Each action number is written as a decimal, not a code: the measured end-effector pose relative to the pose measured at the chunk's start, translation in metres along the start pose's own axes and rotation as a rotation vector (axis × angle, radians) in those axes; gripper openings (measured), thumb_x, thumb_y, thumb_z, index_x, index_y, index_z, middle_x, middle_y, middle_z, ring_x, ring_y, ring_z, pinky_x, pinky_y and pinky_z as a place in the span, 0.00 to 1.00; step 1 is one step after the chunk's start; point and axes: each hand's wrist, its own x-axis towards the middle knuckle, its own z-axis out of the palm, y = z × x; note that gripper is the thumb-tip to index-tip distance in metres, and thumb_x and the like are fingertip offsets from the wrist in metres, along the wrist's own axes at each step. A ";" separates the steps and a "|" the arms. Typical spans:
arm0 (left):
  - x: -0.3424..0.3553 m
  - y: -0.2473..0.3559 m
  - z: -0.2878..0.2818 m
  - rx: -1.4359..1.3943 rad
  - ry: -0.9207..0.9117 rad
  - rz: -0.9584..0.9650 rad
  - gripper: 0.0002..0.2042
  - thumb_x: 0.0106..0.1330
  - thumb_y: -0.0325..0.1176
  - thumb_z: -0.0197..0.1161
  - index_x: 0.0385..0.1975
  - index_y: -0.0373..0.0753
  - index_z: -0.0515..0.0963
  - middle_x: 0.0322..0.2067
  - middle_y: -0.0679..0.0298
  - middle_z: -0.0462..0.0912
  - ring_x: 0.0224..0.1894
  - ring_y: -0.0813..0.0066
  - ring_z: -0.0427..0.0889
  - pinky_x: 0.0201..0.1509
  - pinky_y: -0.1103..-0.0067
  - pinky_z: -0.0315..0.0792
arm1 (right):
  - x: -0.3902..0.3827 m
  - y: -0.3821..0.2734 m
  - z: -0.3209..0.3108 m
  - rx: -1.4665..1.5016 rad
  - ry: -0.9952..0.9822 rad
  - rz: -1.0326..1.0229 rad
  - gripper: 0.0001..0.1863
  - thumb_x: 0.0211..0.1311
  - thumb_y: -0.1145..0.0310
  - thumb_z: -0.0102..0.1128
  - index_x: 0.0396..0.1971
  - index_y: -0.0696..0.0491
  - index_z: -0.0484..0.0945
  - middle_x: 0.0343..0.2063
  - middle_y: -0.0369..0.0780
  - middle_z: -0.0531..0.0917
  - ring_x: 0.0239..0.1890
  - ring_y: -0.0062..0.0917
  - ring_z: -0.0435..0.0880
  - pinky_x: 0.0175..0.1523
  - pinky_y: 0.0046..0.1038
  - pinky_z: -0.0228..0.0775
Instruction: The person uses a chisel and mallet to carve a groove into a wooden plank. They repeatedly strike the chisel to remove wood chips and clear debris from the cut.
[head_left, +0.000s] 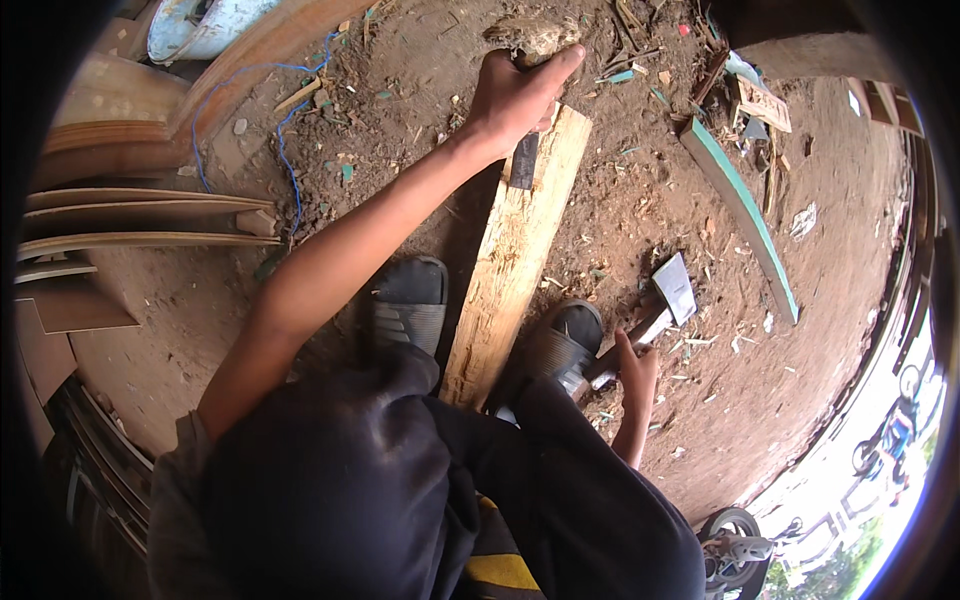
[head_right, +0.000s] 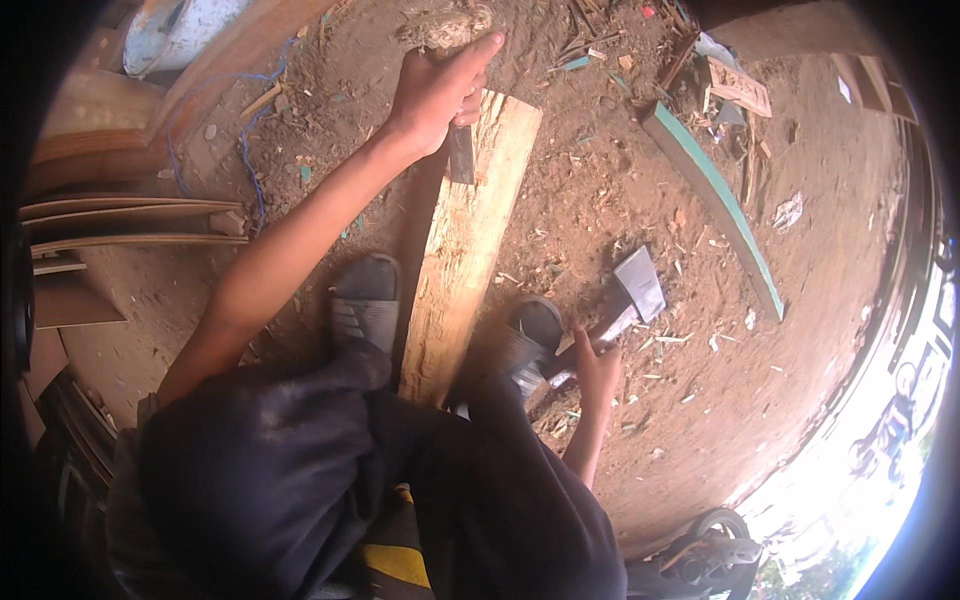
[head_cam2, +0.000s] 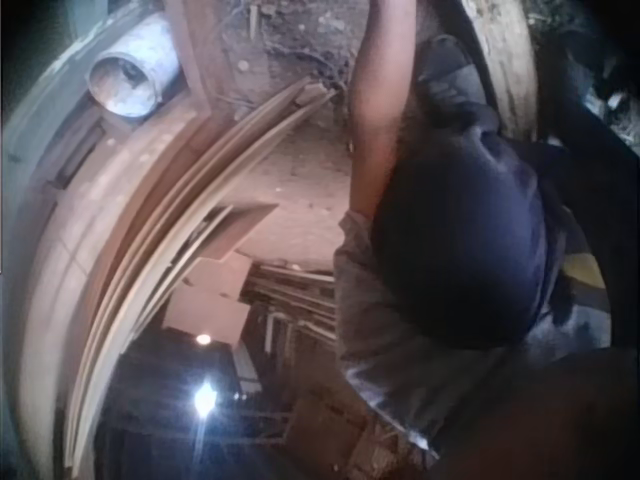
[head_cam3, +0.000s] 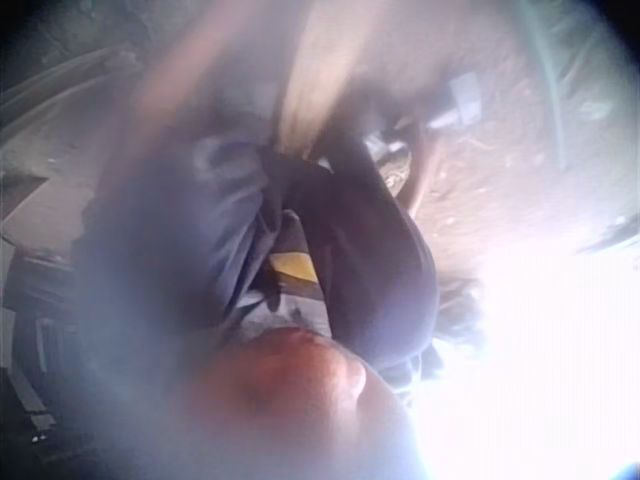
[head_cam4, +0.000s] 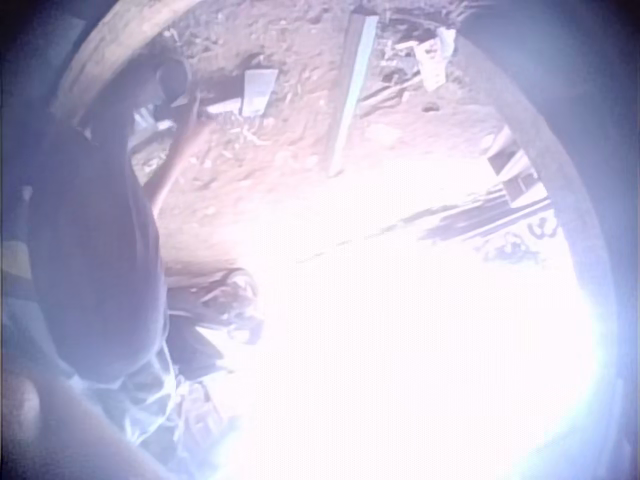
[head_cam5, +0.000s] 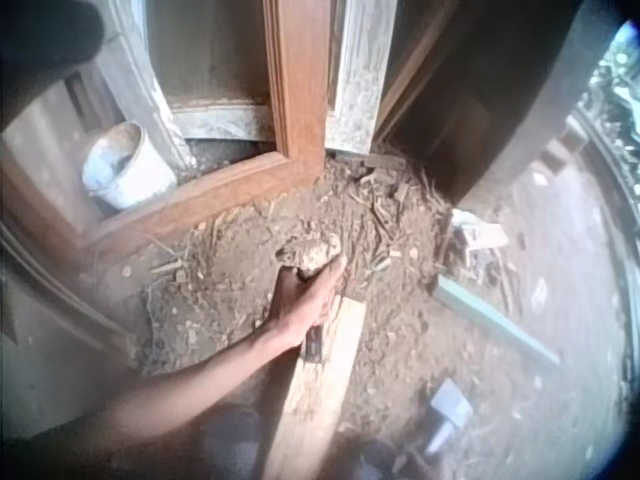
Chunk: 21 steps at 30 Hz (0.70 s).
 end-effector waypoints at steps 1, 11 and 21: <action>0.001 -0.001 0.002 0.025 -0.002 0.016 0.21 0.64 0.38 0.62 0.11 0.49 0.61 0.09 0.79 0.56 0.10 0.91 0.52 0.12 0.84 0.47 | 0.005 0.005 -0.001 0.077 -0.064 0.020 0.26 0.55 0.52 0.64 0.37 0.64 0.73 0.31 0.46 0.81 0.35 0.27 0.79 0.40 0.26 0.70; 0.012 -0.004 -0.003 0.071 0.008 0.060 0.22 0.65 0.39 0.61 0.10 0.47 0.61 0.08 0.77 0.59 0.09 0.89 0.54 0.12 0.83 0.49 | 0.041 0.025 0.012 1.345 -0.561 0.033 0.14 0.65 0.57 0.52 0.39 0.52 0.70 0.22 0.33 0.68 0.24 0.22 0.69 0.34 0.27 0.67; 0.023 -0.014 -0.002 0.008 0.060 0.013 0.22 0.65 0.36 0.59 0.10 0.49 0.58 0.07 0.77 0.58 0.07 0.89 0.51 0.11 0.82 0.45 | 0.028 0.003 -0.040 1.635 -0.704 0.118 0.10 0.70 0.63 0.47 0.41 0.55 0.67 0.19 0.30 0.63 0.15 0.12 0.60 0.20 0.16 0.59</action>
